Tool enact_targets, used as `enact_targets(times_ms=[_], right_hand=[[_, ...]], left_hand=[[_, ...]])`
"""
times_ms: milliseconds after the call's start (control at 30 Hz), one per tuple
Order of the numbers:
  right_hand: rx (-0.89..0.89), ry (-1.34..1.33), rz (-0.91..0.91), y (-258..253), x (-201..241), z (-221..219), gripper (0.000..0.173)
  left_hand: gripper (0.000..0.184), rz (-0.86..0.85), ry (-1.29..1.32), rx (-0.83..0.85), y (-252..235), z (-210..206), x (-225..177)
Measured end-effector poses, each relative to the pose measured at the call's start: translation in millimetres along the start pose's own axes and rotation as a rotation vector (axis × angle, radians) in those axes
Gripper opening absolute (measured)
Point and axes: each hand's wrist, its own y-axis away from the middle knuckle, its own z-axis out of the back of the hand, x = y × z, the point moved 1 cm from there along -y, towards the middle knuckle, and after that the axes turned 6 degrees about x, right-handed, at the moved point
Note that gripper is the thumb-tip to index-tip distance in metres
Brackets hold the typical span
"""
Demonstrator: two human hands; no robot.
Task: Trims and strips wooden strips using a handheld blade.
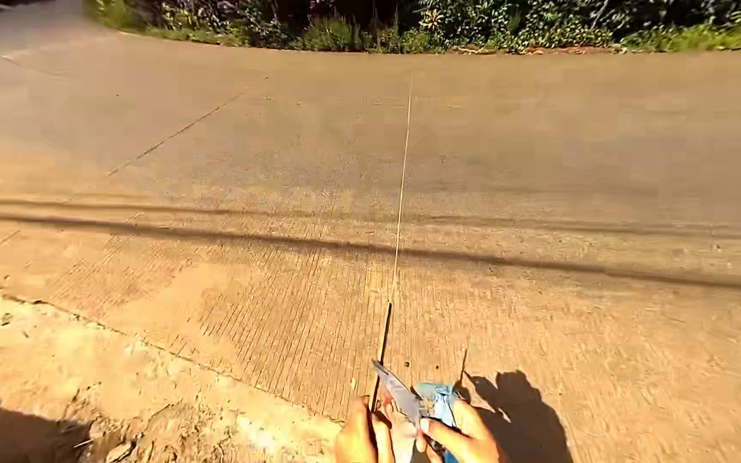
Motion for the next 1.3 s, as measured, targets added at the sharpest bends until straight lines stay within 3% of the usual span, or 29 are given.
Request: enact_targets(times_ms=[100,233,367,500,600,733,833,967,1200,1300], right_hand=[[0.076,0.144,-0.020,-90.8,32.1,-53.2,0.010],[0.238,0.302,-0.124,-220.2,71.6,-110.3,0.011],[0.380,0.266,-0.170,-325.9,122.2,-187.2,0.015],[0.569,0.250,-0.146,-398.3,159.9,-275.6,0.019],[0.711,0.291,-0.189,-446.8,169.5,-342.6,0.021],[0.787,0.344,-0.257,-517.4,160.2,-429.8,0.022],[0.709,0.363,-0.227,-582.9,160.5,-505.1,0.022],[0.742,0.392,-0.211,-660.9,176.8,-615.3,0.023],[0.731,0.297,-0.151,-733.4,228.1,-764.1,0.025],[0.706,0.251,-0.093,-789.6,229.7,-825.0,0.026]], left_hand=[[0.016,-0.105,-0.090,-0.167,-85.4,29.9,2.4],[0.018,-0.181,-0.238,-0.345,-187.6,88.5,70.8],[0.019,-0.099,-0.363,-0.424,-268.8,173.3,101.5],[0.025,0.147,-0.395,-0.553,-299.9,257.5,116.2],[0.024,0.349,-0.309,-0.613,-319.7,306.9,140.2],[0.027,0.465,-0.060,-0.677,-359.4,370.0,205.2],[0.035,0.447,0.093,-0.634,-385.1,425.2,266.7],[0.028,0.417,0.214,-0.547,-424.5,523.5,336.5],[0.030,0.215,0.430,-0.712,-536.5,695.7,394.6],[0.023,0.211,0.803,-0.789,-584.7,775.7,436.3]])
